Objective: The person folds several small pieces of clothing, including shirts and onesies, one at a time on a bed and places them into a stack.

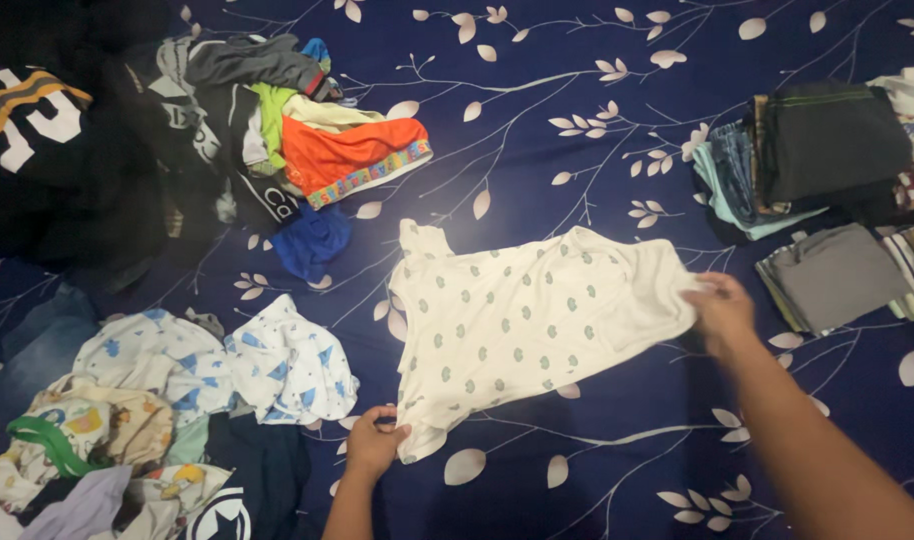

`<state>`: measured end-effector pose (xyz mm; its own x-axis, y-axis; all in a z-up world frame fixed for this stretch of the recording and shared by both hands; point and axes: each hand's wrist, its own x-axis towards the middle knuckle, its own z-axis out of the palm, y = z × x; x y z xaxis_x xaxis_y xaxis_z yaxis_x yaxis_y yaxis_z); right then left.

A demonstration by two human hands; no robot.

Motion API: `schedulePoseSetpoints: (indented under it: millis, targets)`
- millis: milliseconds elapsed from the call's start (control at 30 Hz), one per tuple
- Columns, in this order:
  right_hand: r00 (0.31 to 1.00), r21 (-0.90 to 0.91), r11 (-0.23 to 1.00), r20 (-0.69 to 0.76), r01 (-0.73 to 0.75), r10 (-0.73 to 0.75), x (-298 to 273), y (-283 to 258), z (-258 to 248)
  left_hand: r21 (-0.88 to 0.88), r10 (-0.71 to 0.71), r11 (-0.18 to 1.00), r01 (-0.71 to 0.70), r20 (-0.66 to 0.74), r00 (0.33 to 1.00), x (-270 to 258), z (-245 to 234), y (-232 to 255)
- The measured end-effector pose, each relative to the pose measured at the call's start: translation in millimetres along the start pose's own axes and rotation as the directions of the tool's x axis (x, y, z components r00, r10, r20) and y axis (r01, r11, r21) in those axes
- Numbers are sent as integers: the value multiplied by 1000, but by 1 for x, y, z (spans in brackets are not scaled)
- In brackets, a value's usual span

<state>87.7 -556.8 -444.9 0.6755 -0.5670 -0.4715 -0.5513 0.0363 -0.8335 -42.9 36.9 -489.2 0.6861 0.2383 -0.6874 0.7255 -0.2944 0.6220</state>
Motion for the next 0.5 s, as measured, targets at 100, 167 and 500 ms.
schedulePoseSetpoints:
  millis: [100,167,500]
  targets:
    - [946,-130,983,-280,130,-162,6,13,-20,-37,-23,999,24,10,1000,5,1,-4]
    - [859,-239,966,-470,98,-203,4,16,-26,-33,-29,999,29,6,1000,6,1,-4]
    - [959,-819,521,119,241,-257,-136,-25,58,19,59,998,-57,-110,992,-32,7,36]
